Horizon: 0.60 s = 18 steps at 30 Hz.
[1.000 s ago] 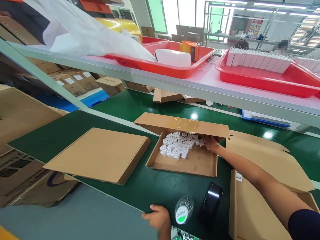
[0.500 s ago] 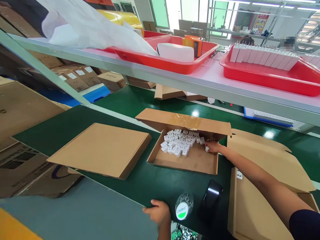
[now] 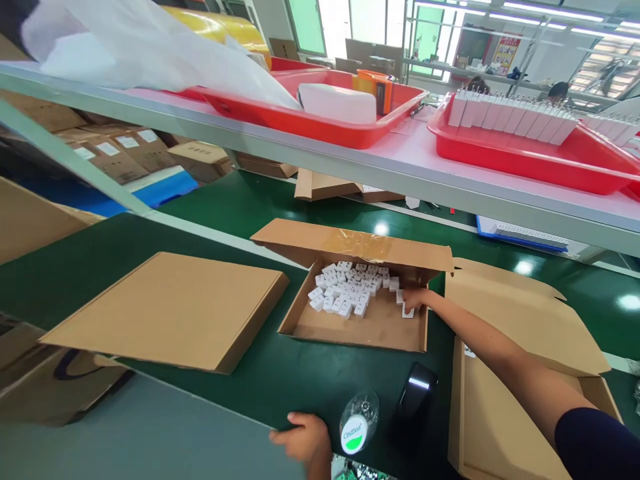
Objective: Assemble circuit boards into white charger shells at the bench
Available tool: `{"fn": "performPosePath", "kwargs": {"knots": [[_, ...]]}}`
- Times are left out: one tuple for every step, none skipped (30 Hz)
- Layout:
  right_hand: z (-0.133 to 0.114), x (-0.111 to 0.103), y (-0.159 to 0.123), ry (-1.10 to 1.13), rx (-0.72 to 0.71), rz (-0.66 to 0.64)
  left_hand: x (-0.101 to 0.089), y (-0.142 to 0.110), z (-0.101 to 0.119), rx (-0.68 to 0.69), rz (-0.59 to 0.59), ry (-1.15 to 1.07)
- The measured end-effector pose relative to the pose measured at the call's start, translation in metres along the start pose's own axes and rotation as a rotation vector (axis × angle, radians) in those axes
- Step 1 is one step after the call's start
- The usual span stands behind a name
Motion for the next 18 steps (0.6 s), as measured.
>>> {"fn": "performPosePath", "kwargs": {"knots": [[-0.002, 0.002, -0.001, -0.003, 0.001, -0.007, 0.0, 0.0, 0.0, -0.004, 0.004, 0.005], [-0.004, 0.002, -0.002, -0.006, -0.001, -0.002, 0.0, 0.0, 0.0, -0.007, 0.006, 0.012], [-0.005, 0.001, -0.003, -0.009, -0.004, 0.012, 0.0, 0.0, 0.001, -0.015, 0.008, 0.02], [-0.006, -0.001, -0.004, -0.011, -0.012, 0.031, 0.0, 0.0, 0.0, -0.024, 0.008, 0.03], [-0.007, -0.004, -0.005, -0.011, -0.022, 0.052, 0.0, 0.0, 0.0, -0.036, 0.007, 0.04], [-0.008, -0.008, -0.006, -0.008, -0.034, 0.071, 0.0, -0.001, 0.001, -0.049, 0.006, 0.048], [-0.009, -0.011, -0.007, -0.001, -0.047, 0.086, -0.001, -0.002, 0.001, -0.06, 0.004, 0.054], [-0.009, -0.014, -0.007, 0.008, -0.058, 0.098, -0.001, -0.003, 0.002, -0.069, 0.002, 0.056], [-0.01, -0.016, -0.008, 0.018, -0.066, 0.108, -0.002, -0.004, 0.003, -0.076, -0.001, 0.056], [-0.011, -0.017, -0.008, 0.028, -0.072, 0.116, -0.003, -0.005, 0.004, -0.08, -0.004, 0.054], [-0.013, -0.018, -0.008, 0.038, -0.075, 0.124, -0.004, -0.006, 0.005, -0.082, -0.007, 0.05], [-0.015, -0.017, -0.008, 0.047, -0.078, 0.131, -0.005, -0.008, 0.006, -0.083, -0.009, 0.047], [-0.017, -0.016, -0.008, 0.056, -0.081, 0.137, -0.006, -0.009, 0.008, -0.084, -0.012, 0.044], [-0.019, -0.013, -0.008, 0.065, -0.084, 0.143, -0.006, -0.009, 0.009, -0.083, -0.016, 0.042], [-0.022, -0.01, -0.009, 0.076, -0.086, 0.15, -0.007, -0.01, 0.01, -0.082, -0.017, 0.04], [-0.024, -0.006, -0.01, 0.09, -0.089, 0.157, -0.007, -0.01, 0.011, -0.082, -0.016, 0.039], [-0.027, -0.002, -0.012, 0.106, -0.093, 0.167, -0.008, -0.01, 0.011, -0.081, -0.013, 0.039], [-0.028, 0.001, -0.013, 0.127, -0.097, 0.18, -0.008, -0.01, 0.011, -0.081, -0.008, 0.04]]}}
Point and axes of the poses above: each hand's wrist, its own y-axis towards the middle knuckle, its own x-axis out of the palm, z = x × y, the point moved 10 cm from there along y, towards the middle knuckle, and after that the axes turned 8 degrees about -z, right-handed, at the moved point
